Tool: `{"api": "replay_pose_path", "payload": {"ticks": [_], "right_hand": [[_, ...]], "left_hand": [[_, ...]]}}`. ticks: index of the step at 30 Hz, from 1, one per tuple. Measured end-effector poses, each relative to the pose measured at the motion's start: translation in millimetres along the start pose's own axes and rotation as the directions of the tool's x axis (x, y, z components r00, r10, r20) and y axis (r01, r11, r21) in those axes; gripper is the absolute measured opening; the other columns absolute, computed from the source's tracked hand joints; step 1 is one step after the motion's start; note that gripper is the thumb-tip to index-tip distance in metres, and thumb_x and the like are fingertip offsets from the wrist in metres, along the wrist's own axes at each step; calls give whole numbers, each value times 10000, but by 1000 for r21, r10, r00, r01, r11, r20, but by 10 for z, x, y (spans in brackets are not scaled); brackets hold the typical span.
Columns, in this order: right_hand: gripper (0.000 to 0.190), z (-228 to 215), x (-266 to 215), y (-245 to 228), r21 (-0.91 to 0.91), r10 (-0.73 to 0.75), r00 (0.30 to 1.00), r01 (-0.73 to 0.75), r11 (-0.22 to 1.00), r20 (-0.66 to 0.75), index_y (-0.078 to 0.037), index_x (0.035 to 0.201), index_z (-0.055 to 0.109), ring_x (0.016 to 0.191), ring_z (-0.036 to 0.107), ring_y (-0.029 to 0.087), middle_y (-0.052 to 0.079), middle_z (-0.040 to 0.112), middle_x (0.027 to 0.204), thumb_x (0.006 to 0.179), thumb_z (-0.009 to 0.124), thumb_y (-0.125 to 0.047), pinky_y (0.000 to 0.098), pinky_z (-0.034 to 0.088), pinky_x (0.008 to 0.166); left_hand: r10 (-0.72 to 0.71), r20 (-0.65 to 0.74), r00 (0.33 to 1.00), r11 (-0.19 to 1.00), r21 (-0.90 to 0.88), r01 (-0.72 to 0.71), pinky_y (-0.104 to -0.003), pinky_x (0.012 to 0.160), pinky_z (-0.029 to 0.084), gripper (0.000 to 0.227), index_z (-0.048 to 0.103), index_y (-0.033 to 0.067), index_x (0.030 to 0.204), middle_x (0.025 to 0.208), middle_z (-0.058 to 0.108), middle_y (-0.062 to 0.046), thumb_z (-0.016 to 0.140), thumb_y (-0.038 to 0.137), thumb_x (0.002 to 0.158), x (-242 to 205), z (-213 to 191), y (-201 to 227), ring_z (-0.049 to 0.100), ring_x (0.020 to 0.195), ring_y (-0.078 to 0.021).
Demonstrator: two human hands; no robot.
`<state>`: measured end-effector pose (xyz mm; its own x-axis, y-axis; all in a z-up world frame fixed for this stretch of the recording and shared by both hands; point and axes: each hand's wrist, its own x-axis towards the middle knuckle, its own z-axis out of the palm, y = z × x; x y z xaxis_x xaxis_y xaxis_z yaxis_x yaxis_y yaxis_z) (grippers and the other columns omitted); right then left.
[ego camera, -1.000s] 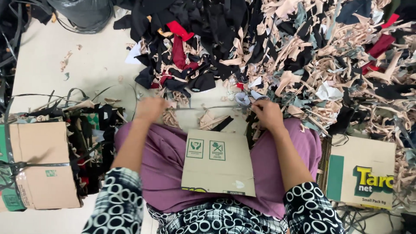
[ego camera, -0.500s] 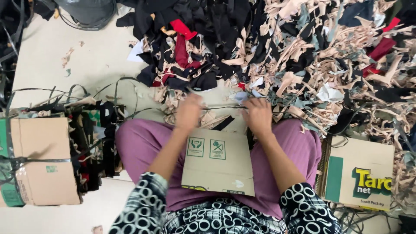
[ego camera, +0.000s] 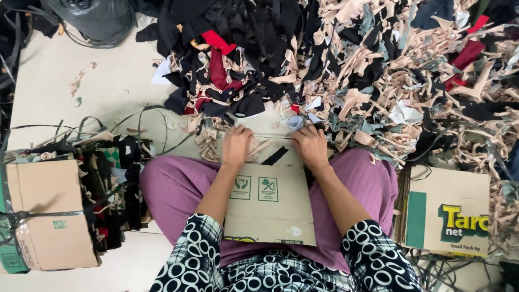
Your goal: The person ties a cardboard box with a plastic strap, sorts through a large pile of fabric scraps on the floor, and packs specific fabric pieces into boxes.
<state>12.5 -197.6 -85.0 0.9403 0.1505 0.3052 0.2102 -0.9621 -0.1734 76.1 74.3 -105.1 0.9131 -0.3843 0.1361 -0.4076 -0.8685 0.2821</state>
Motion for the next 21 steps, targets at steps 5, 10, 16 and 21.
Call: {"api": "replay_pose_path", "payload": {"ticks": [5, 10, 16, 21], "right_hand": [[127, -25, 27, -4, -9, 26, 999, -26, 1000, 22, -277, 810, 738, 847, 660, 202, -44, 674, 774, 734, 833, -312, 382, 509, 730], [201, -197, 17, -74, 54, 71, 997, -71, 996, 2, -250, 899, 730, 922, 659, 208, -26, 715, 876, 727, 813, -313, 389, 505, 786], [244, -924, -59, 132, 124, 241, 954, -221, 967, -180, -230, 1010, 713, 1008, 638, 203, -16, 715, 1036, 802, 795, -328, 365, 485, 839], [154, -1587, -761, 784, 236, 481, 813, -423, 875, -327, -225, 973, 741, 909, 677, 241, 10, 725, 949, 821, 771, -229, 361, 520, 810]], "left_hand": [[-89, 59, 994, 996, 3, 88, -341, 913, 532, 41, 726, 253, 904, 960, 670, 30, 686, 262, 903, -5, -30, 75, 670, 982, -207], [-102, 66, 993, 990, -89, 107, -385, 949, 540, 166, 731, 232, 1077, 1091, 688, -30, 718, 223, 911, 76, -274, 386, 688, 1036, -264], [105, -82, 991, 960, -253, -123, -390, 807, 544, 238, 699, 180, 1096, 995, 613, -6, 774, 164, 870, 375, -433, 1357, 648, 905, -247], [289, -76, 954, 840, -458, -291, -405, 837, 547, 198, 703, 163, 1092, 975, 633, -46, 743, 141, 900, 506, -518, 2666, 666, 944, -298]]}}
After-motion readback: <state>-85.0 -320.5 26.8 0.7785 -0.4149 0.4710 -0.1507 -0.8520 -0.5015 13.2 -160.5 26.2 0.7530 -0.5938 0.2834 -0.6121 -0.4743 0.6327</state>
